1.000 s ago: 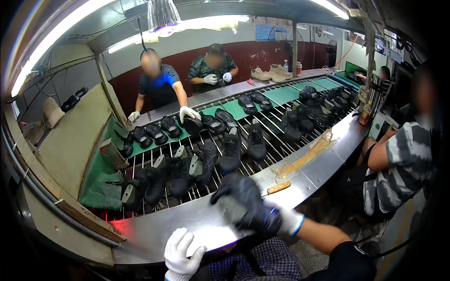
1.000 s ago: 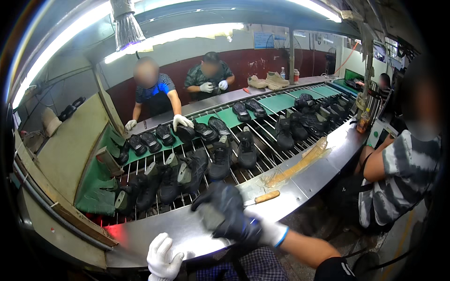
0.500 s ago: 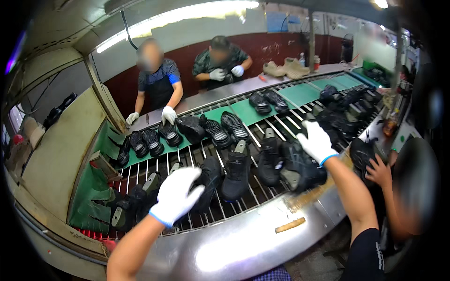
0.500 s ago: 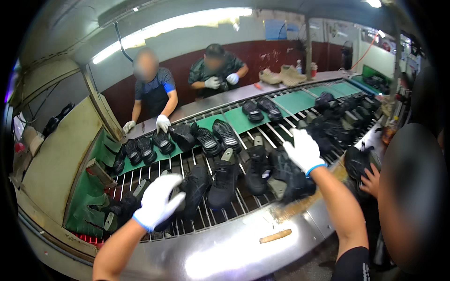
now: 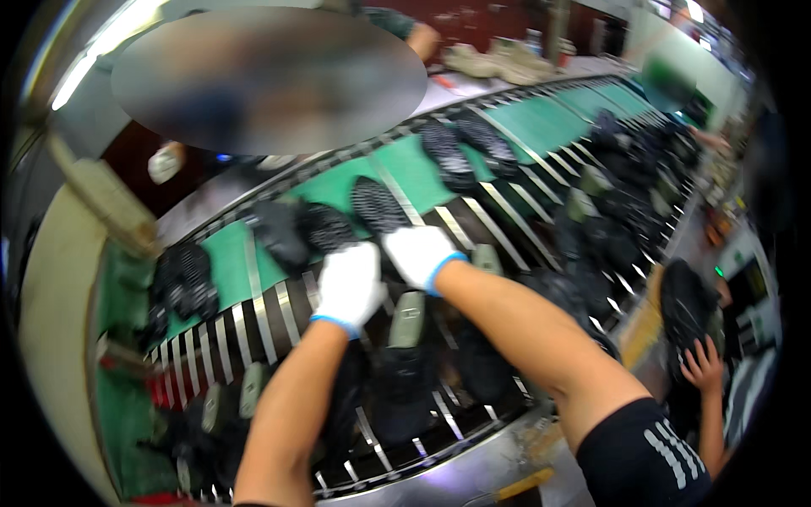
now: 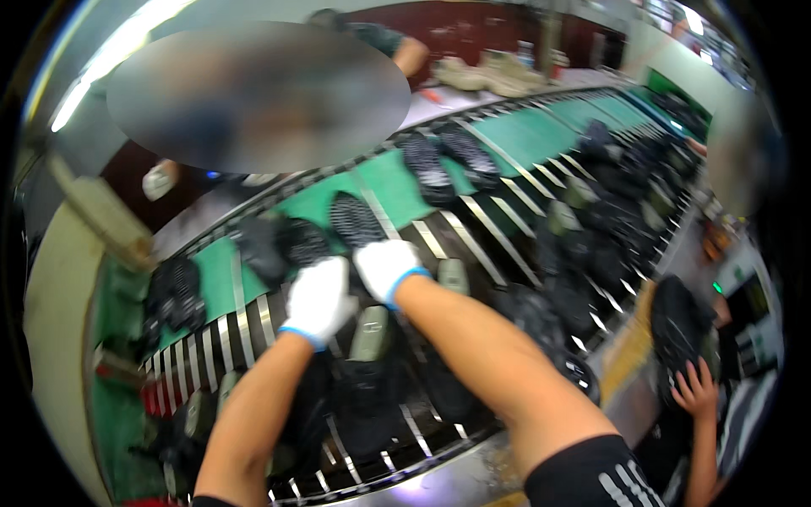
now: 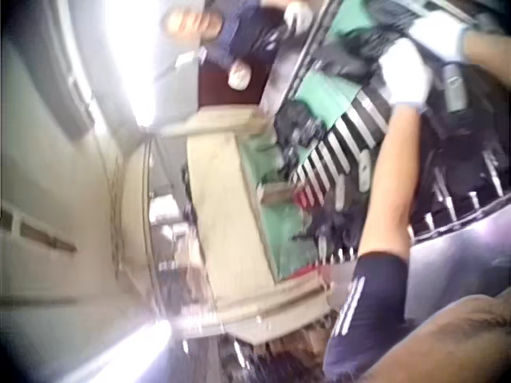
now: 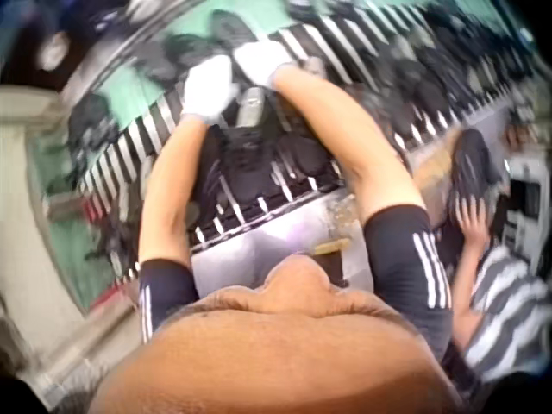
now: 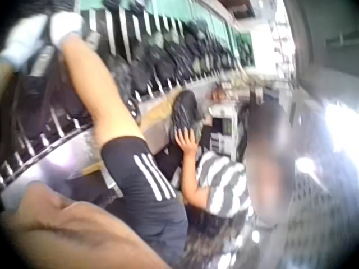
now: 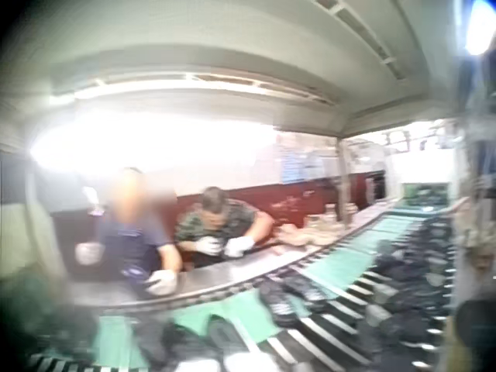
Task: The person cleans and finishes several black shoes by hand on a conveyor belt, rubbing the surfaces with a small tool and wiping the sides.
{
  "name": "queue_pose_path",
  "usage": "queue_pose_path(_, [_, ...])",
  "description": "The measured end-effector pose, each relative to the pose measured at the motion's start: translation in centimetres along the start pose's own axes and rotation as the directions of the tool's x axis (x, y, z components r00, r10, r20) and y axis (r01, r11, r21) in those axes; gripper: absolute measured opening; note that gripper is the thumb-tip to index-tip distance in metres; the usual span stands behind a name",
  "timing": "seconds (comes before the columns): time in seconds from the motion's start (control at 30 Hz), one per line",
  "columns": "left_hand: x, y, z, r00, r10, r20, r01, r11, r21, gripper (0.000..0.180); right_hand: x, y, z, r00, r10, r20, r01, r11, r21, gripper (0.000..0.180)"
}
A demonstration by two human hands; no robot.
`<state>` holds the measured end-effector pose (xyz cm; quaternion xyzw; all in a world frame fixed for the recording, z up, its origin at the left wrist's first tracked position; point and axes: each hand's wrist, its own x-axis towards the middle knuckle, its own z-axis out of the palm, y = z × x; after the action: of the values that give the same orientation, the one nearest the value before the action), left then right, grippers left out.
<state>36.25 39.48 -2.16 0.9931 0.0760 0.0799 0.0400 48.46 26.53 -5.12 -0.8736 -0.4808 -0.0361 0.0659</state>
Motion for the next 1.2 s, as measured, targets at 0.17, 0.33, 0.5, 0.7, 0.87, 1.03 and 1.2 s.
queue_pose_path(0.17, [-1.1, -2.0, -7.7, 0.785, -0.395, -0.477, 0.128, 0.858, -0.498, 0.046, -1.9, 0.0, -3.7, 0.968, 0.048, -0.246, 0.001, 0.98, 0.197, 0.034])
queue_pose_path(0.33, [-12.4, 0.0, -18.0, 0.773, -0.41, -0.485, -0.209, 0.556, -0.804, 0.057, -12.4, -4.2, -12.0, 0.915, 0.135, -0.381, 0.094, 0.846, 0.525, 0.047])
queue_pose_path(0.5, [-36.9, 3.3, -18.2, 0.642, -0.08, -0.762, -0.122, 0.971, -0.205, 0.062, -28.5, -12.3, -13.1, 0.8, -0.118, -0.588, 0.357, 0.881, 0.309, 0.071])
queue_pose_path(0.7, [-63.5, 8.5, -14.8, 0.902, -0.084, -0.423, 0.107, 0.994, 0.03, 0.044, -44.8, -30.8, -5.3, 0.791, -0.505, -0.345, 0.611, 0.65, 0.452, 0.056])
queue_pose_path(0.87, [-74.1, 8.3, -10.4, 0.875, -0.378, -0.303, 0.417, 0.906, 0.076, 0.056, -45.7, -34.4, -7.2, 0.73, -0.545, -0.412, 0.679, 0.518, 0.52, 0.058])
queue_pose_path(1.03, [-71.2, 12.9, -10.4, 0.756, -0.325, -0.568, 0.214, 0.943, -0.255, 0.044, -39.7, -24.6, -9.1, 0.991, 0.027, -0.134, 0.026, 0.926, 0.377, 0.064])
queue_pose_path(1.2, [-69.4, 13.4, -7.3, 0.831, -0.353, -0.429, 0.169, 0.896, -0.41, 0.041, -33.2, -11.0, -1.9, 0.925, 0.24, -0.293, -0.301, 0.935, -0.186, 0.034])
